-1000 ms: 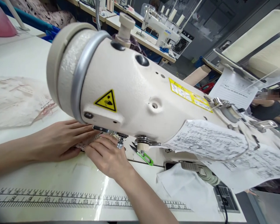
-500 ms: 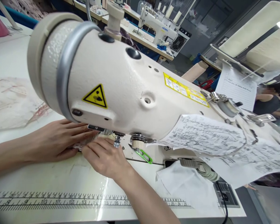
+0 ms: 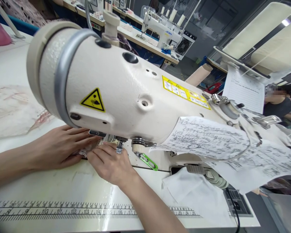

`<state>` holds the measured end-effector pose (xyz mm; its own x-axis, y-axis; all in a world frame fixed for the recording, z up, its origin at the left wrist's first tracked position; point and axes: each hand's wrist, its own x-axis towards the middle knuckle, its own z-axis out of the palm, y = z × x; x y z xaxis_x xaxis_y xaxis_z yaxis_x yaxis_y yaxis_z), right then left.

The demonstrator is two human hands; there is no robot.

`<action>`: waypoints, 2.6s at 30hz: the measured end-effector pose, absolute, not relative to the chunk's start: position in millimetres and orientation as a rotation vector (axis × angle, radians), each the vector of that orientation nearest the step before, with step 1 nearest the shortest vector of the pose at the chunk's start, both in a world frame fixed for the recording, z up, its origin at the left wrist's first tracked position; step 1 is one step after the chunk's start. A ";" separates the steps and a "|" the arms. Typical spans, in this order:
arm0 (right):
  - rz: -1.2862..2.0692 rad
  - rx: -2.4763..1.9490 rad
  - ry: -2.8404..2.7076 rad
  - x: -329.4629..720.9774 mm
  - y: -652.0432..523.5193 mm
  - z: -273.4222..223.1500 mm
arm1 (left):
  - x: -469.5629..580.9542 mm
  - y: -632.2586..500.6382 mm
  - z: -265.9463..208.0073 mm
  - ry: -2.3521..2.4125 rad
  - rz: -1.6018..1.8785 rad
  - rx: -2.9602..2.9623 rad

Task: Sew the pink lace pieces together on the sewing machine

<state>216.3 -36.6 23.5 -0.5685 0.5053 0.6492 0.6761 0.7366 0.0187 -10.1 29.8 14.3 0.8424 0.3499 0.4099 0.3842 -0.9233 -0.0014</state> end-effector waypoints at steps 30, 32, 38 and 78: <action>-0.423 -1.221 -2.276 236.3 -38.0 23.3 | 0.4 16.9 14.6 -0.704 -0.710 -2.877; -0.411 -1.192 -2.267 236.6 -36.7 23.0 | 0.7 17.0 13.6 -0.632 -0.753 -2.866; -0.253 -1.017 -2.325 233.1 -34.8 24.8 | 0.2 20.2 19.0 -0.491 -0.820 -2.797; -0.397 -1.414 -2.382 230.8 -39.7 17.0 | 1.2 23.3 18.0 -0.594 -0.677 -2.686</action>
